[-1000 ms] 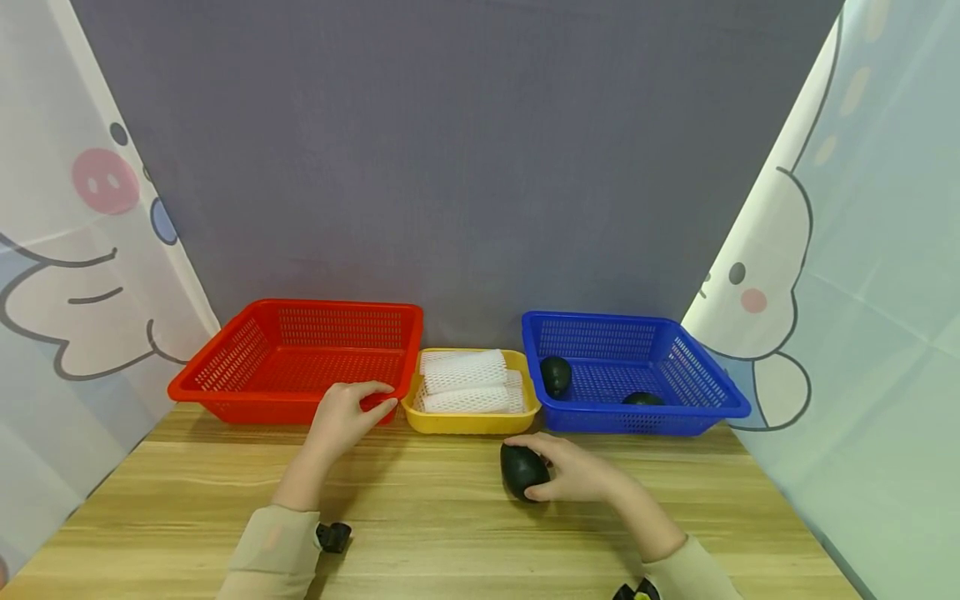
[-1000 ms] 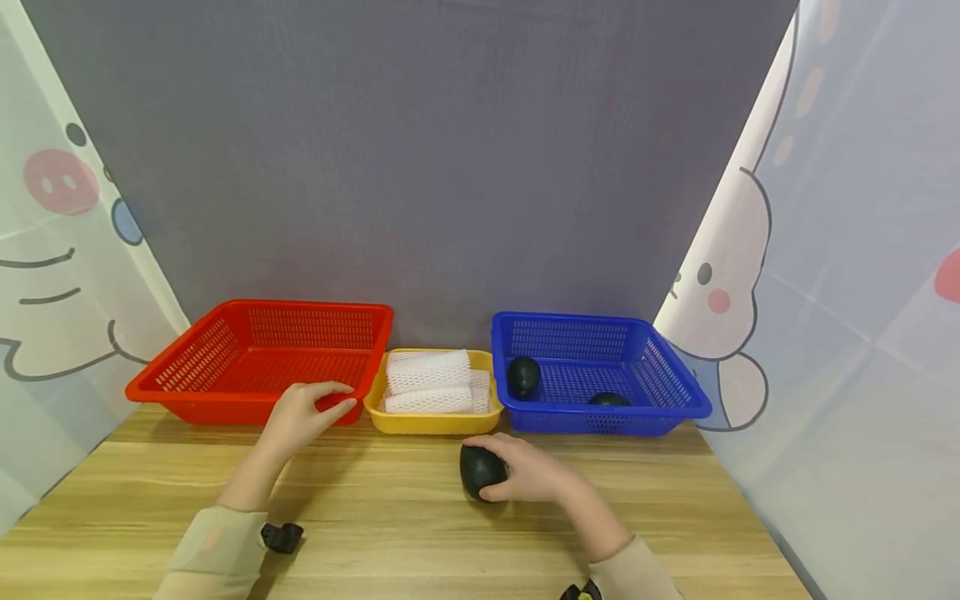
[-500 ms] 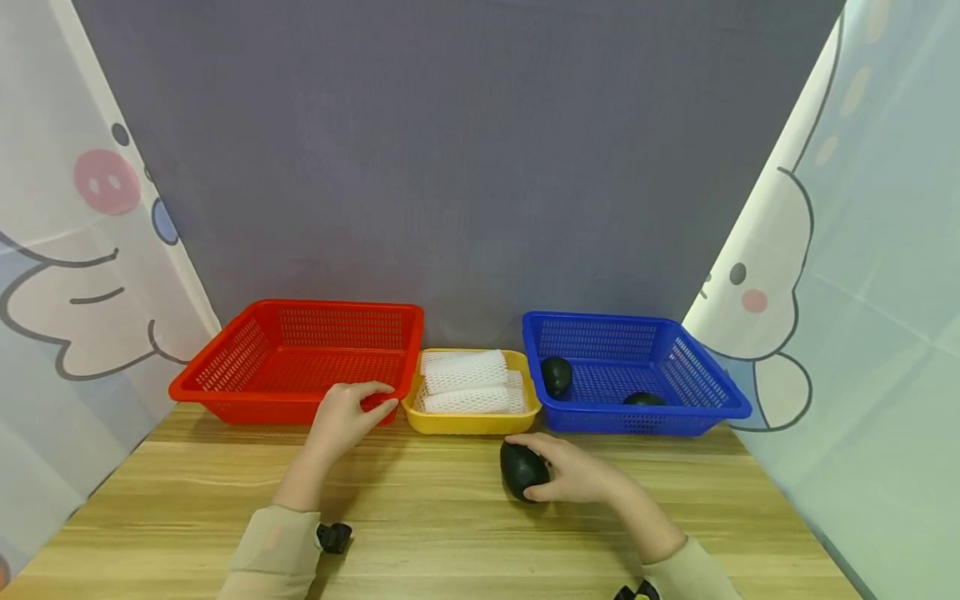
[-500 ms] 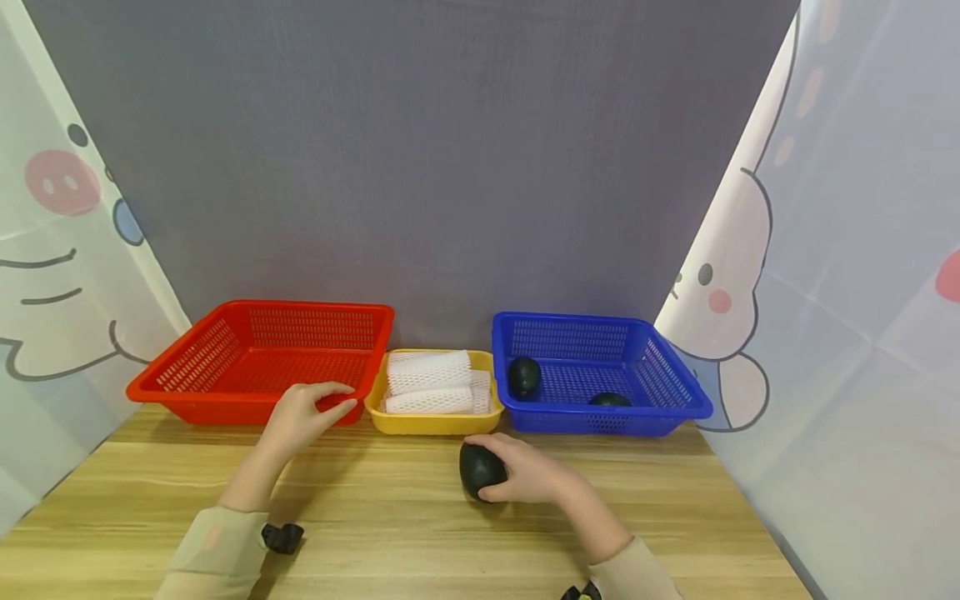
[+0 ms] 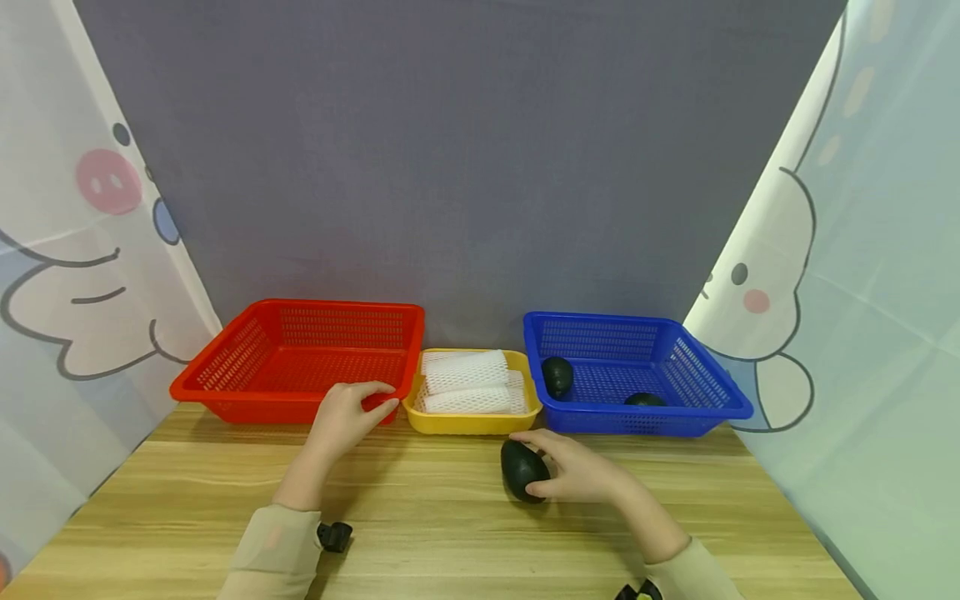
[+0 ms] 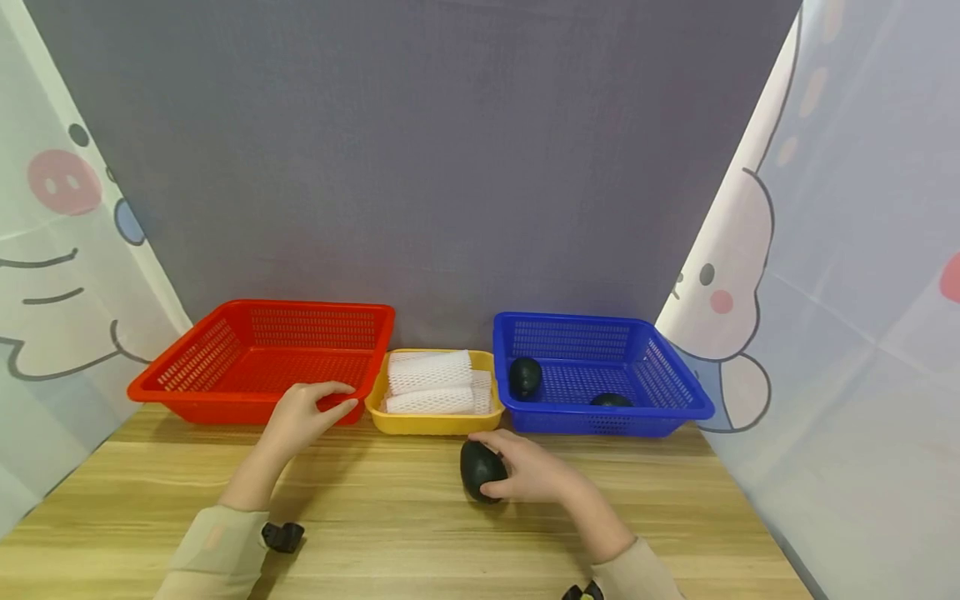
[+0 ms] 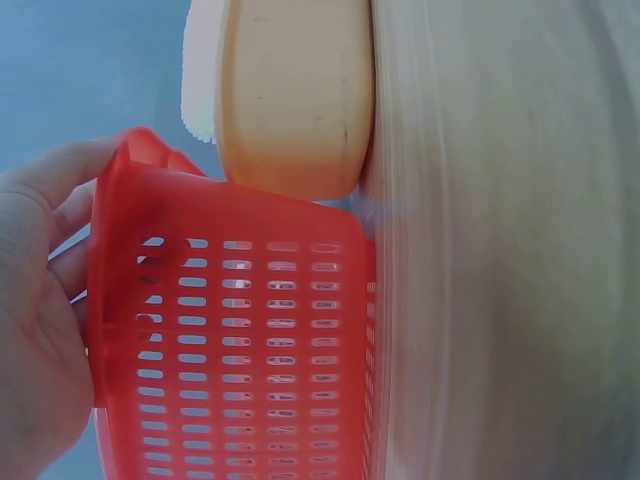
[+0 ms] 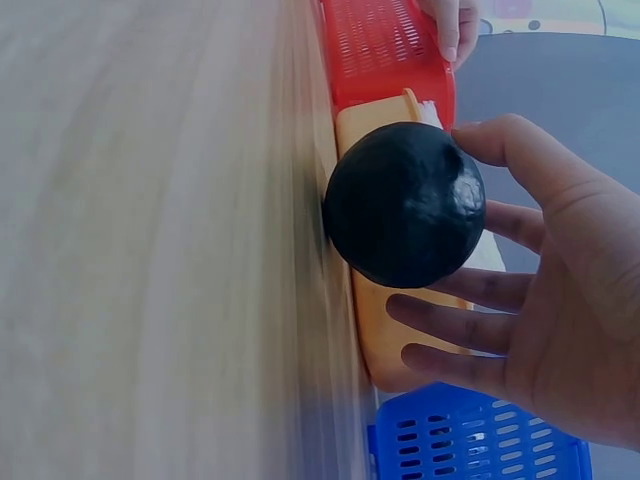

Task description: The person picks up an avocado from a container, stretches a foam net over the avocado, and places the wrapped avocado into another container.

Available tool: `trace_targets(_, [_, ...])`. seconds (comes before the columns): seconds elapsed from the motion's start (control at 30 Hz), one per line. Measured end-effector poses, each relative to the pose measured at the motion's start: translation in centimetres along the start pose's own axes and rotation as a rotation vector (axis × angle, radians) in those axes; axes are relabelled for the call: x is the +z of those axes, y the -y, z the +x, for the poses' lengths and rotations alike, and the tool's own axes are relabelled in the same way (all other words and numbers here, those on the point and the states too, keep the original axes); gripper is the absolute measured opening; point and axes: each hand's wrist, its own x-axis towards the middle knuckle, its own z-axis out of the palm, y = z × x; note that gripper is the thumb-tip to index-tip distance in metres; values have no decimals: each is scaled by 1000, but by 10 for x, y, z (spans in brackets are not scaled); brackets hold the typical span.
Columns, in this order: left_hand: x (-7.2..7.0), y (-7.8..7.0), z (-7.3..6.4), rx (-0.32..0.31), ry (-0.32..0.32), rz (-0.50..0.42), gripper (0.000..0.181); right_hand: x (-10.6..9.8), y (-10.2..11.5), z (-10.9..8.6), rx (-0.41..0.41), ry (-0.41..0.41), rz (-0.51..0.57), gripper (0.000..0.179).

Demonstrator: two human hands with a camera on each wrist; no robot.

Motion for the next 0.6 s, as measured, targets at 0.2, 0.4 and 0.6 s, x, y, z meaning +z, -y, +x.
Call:
trace_targets(0.2, [0, -1, 1, -20, 26, -16, 21, -3, 2, -1, 8, -5, 3, 68])
trace_targets(0.4, [-1, -1, 2, -31, 47, -9, 21, -5, 1, 0, -10, -21, -1, 64])
trace_targets(0.6, [-4, -3, 4, -38, 71, 10, 23, -11, -1, 0, -54, -82, 2, 61])
